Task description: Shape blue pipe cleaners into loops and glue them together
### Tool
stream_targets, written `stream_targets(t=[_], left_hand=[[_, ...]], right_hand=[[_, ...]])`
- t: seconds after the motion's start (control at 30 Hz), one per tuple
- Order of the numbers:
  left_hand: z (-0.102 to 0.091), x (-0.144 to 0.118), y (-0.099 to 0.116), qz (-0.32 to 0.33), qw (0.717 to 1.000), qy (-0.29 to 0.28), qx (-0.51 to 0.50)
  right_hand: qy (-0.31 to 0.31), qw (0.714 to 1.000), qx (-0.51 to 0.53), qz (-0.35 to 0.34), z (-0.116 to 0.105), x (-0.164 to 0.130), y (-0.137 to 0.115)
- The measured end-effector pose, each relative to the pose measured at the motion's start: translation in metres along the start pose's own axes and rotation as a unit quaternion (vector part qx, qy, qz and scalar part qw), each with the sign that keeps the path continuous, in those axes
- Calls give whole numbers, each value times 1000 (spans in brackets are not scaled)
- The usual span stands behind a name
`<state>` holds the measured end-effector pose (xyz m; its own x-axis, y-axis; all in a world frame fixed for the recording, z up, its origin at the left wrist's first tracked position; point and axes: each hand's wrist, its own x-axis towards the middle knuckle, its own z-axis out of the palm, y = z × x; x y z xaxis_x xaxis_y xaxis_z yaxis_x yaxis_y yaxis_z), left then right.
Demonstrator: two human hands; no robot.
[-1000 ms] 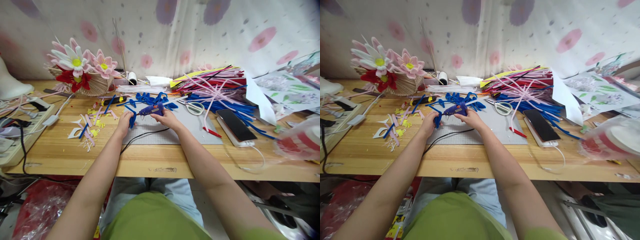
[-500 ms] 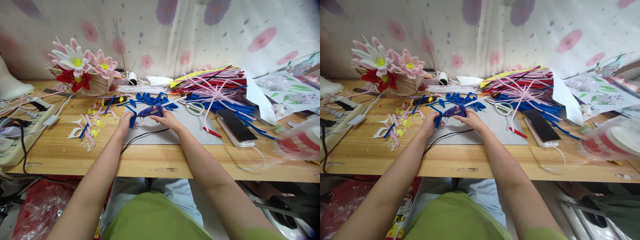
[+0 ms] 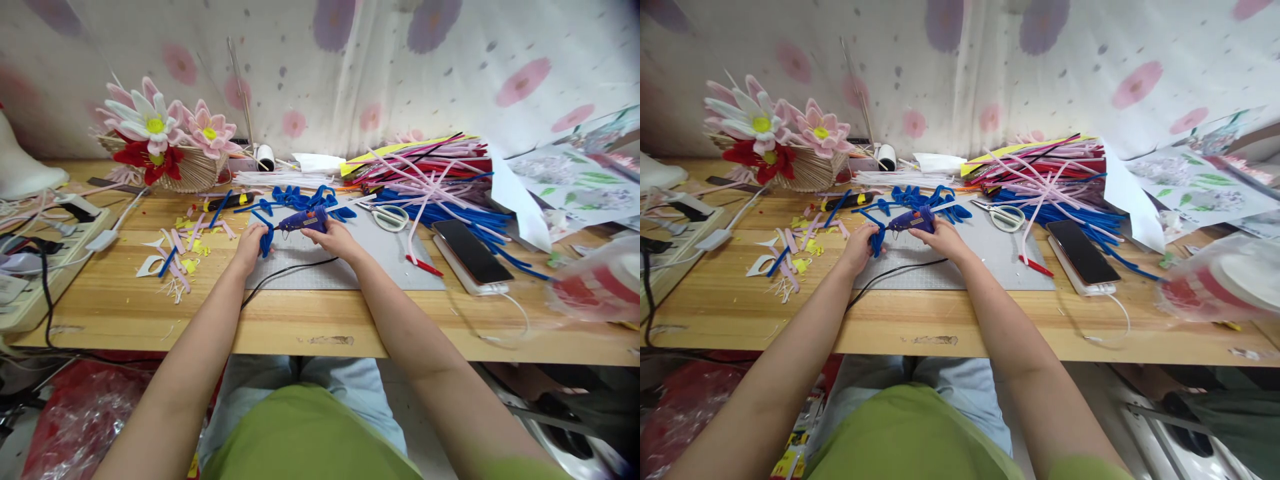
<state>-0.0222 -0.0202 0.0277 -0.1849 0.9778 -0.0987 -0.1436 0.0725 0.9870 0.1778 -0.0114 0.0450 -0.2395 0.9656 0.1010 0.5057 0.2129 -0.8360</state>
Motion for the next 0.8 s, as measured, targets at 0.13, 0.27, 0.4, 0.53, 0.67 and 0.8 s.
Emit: stream_targets(t=[0.13, 0.27, 0.4, 0.53, 0.67, 0.8], left_hand=[[-1, -1, 0, 0, 1000, -7, 0], [-2, -1, 0, -5, 1000, -9, 3], [-2, -1, 1, -8, 1000, -16, -21], [-2, -3, 2, 3, 998, -38, -49], [-2, -3, 0, 20, 997, -48, -49], [-2, -1, -6, 42, 997, -35, -46]], right_hand=[[7, 1000, 14, 0, -1, -1, -1], [3, 998, 57, 2, -3, -1, -1], [2, 982, 190, 14, -7, 2, 2], [57, 953, 297, 26, -14, 8, 10], [179, 938, 296, 18, -24, 16, 21], [348, 905, 240, 43, -34, 20, 35]])
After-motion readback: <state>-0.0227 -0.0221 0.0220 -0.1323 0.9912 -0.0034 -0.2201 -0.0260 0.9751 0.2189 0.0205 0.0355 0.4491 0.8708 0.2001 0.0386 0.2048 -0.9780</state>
